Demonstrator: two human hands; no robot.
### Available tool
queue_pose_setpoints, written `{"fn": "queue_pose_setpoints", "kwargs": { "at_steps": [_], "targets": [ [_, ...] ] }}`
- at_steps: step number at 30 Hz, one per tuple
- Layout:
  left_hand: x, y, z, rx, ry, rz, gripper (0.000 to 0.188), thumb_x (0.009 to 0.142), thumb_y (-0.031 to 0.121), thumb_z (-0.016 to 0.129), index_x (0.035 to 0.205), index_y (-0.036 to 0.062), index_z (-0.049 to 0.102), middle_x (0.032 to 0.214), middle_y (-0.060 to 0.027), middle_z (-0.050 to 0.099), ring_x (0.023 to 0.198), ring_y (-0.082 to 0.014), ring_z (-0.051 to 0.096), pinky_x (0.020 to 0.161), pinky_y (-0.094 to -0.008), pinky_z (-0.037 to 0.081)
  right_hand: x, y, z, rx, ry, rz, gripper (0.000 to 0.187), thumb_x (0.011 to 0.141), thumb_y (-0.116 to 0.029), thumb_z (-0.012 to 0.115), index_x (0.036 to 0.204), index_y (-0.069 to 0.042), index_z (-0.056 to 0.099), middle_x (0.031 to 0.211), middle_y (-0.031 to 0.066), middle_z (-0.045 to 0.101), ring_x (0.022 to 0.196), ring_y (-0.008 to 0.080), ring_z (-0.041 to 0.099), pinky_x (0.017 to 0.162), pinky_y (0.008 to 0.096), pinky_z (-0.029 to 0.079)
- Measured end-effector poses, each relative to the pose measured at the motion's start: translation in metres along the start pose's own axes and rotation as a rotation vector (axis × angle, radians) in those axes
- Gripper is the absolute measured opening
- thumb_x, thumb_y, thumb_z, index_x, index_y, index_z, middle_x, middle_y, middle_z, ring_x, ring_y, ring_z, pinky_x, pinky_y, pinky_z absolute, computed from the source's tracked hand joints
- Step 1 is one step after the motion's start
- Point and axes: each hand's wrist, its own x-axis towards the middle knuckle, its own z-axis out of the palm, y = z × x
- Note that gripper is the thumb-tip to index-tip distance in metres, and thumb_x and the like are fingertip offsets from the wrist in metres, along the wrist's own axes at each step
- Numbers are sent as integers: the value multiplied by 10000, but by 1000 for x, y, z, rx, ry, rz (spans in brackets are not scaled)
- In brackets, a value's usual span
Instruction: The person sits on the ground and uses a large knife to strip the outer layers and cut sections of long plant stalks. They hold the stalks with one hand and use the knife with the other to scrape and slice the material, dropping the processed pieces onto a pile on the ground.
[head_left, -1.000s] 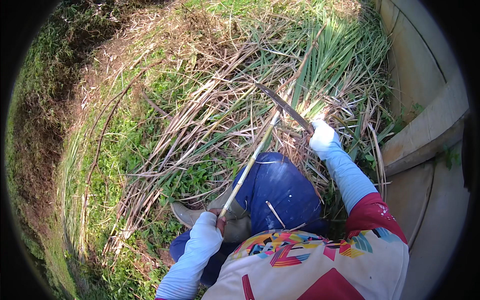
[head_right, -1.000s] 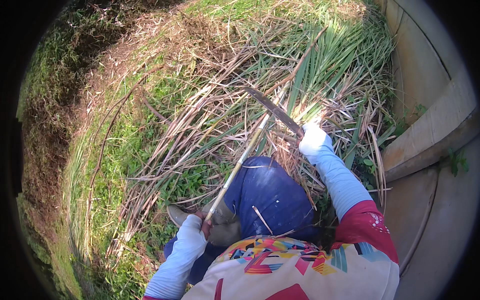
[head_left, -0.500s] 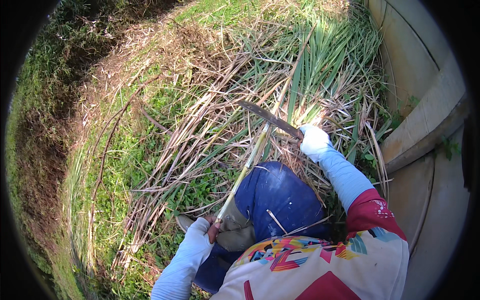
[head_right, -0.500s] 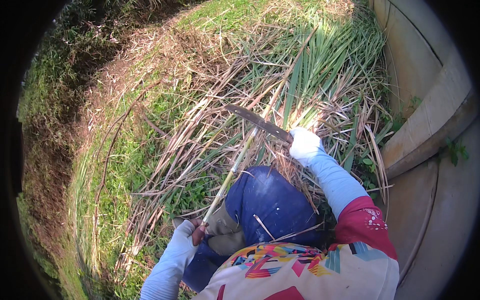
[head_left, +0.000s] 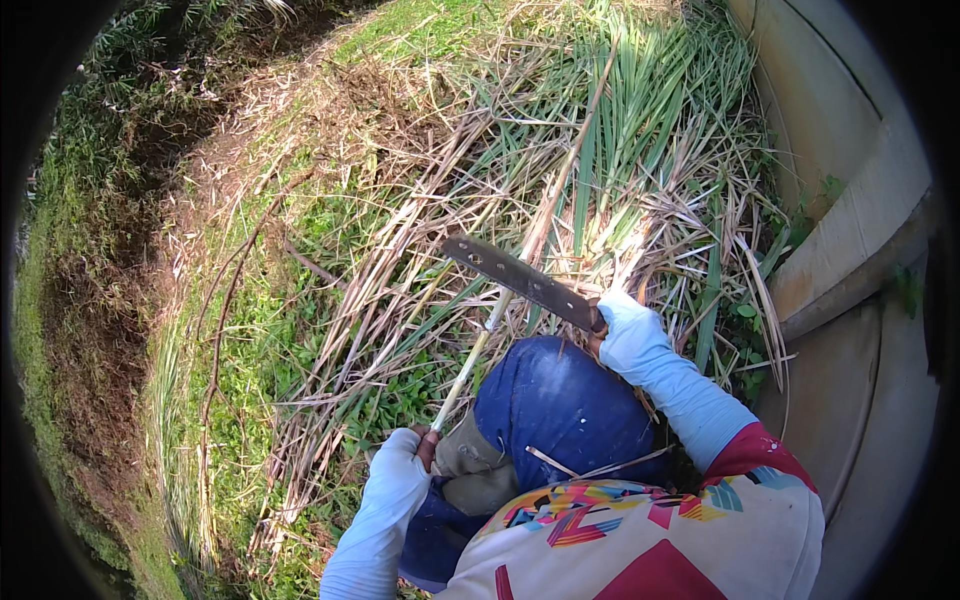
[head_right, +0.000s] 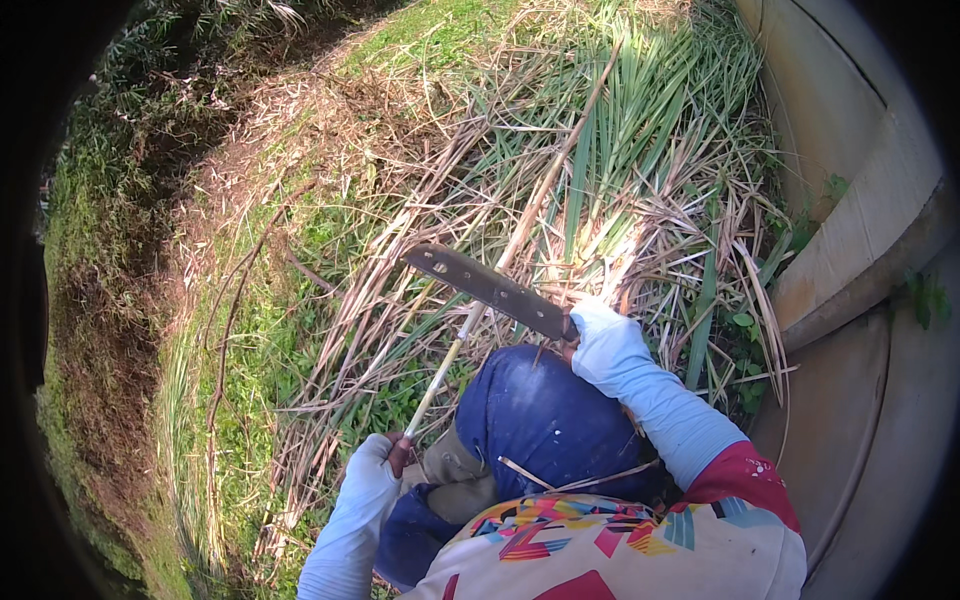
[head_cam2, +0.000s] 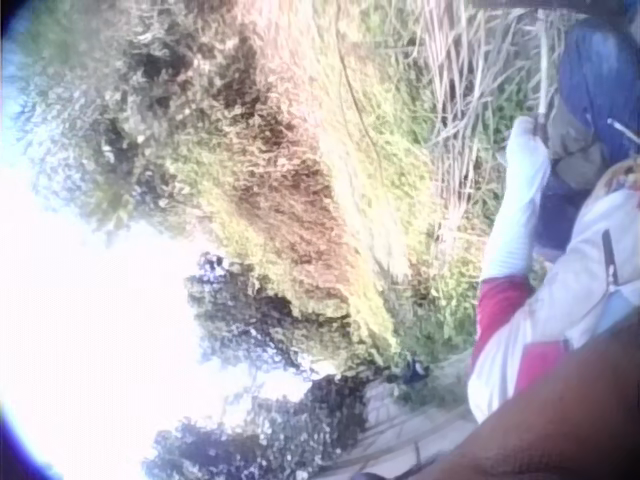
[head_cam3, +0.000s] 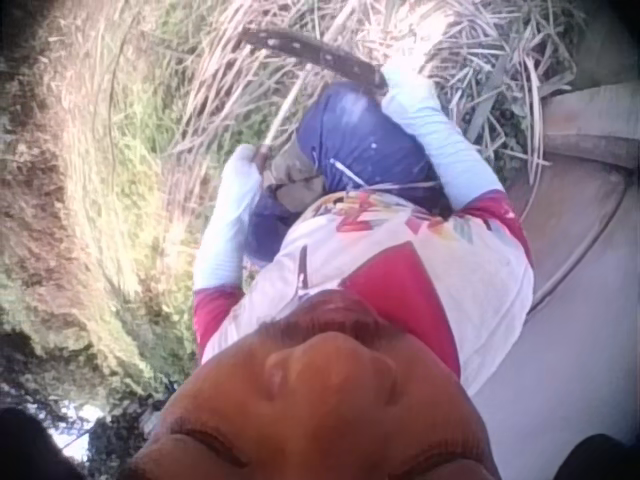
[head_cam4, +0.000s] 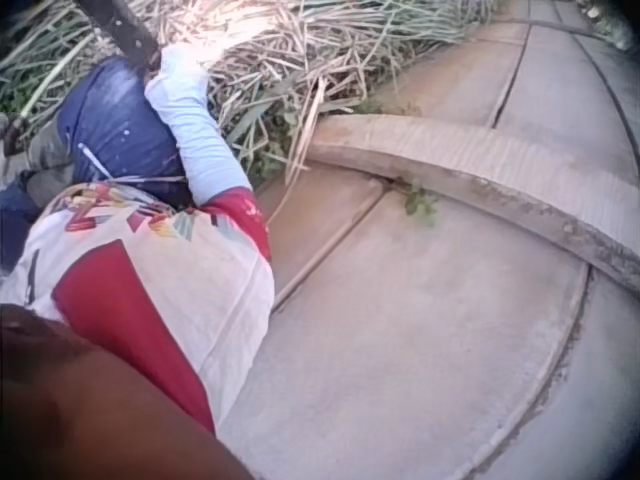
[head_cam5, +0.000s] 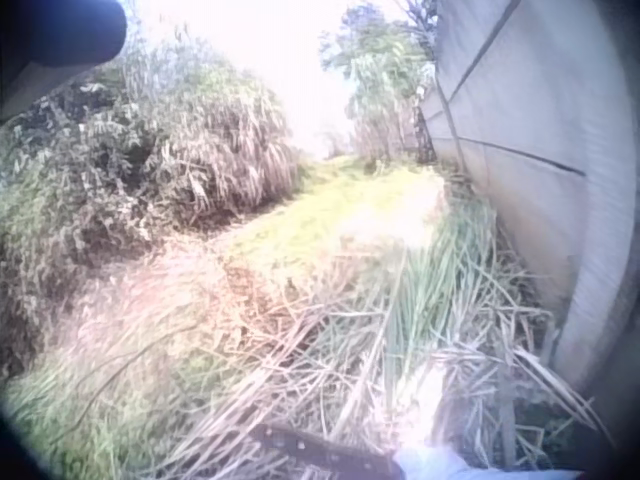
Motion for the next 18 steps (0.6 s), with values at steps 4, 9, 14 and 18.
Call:
{"fn": "queue_pose_setpoints", "kwargs": {
  "at_steps": [4,9,14,18],
  "targets": [
    [10,-4,10,-206,-76,-41,243,1038,247,621,1065,21,704,768,-55,643,679,-135,571,647,-320,464,-10,-31,17,46,-229,-112,463,736,-239,820,1158,-99,689,911,153,685,854,365,700,745,449,561],
    [-1,-5,7,-247,-57,-58,244,1042,233,604,1059,15,711,765,-48,638,686,-126,564,649,-307,456,-8,-40,13,-20,-385,-90,369,778,-236,744,1125,-119,701,903,154,688,836,372,700,728,467,555],
    [-44,-3,-11,-156,-28,-141,249,1036,233,615,1051,6,717,751,-52,631,683,-122,555,653,-288,456,60,2,-18,-169,-206,185,216,815,-188,657,991,-63,658,932,186,682,885,420,689,774,442,553],
    [-51,-33,-10,-252,-110,-113,252,1017,226,650,1057,-18,701,755,-45,632,685,-112,549,657,-269,452,133,146,-38,-462,20,281,149,813,-153,633,821,-26,711,772,205,696,770,407,701,715,441,568]
  ]
}}
